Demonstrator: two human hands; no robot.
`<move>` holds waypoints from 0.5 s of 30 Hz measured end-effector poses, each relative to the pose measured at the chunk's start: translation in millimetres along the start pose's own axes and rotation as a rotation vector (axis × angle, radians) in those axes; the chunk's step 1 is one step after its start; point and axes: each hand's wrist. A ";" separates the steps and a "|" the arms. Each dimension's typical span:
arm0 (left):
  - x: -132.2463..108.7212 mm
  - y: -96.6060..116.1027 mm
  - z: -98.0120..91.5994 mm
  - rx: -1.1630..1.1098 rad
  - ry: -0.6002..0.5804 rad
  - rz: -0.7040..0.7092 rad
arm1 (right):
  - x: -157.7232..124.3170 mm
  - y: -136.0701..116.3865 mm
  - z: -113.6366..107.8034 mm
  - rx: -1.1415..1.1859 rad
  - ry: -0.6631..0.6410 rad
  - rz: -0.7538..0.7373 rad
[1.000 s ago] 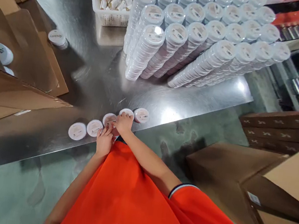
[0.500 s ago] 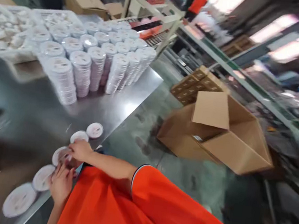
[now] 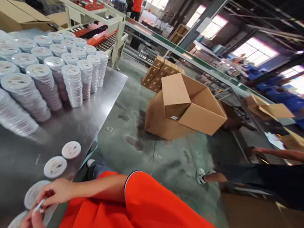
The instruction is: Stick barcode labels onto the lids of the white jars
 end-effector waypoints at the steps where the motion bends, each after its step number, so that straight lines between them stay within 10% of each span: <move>1: -5.5 2.2 2.6 -0.107 0.045 -0.044 | -1.0 -2.0 1.8 0.000 0.013 0.001; 15: -31.2 -5.0 -6.3 -0.409 0.140 -0.178 | -9.8 -6.7 38.3 -0.006 0.049 0.107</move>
Point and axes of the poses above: each hand's wrist, its own x-axis towards the middle knuckle, its own z-axis out of the palm, y = z × x, and after that the axes turned 3 degrees about -x, right-handed
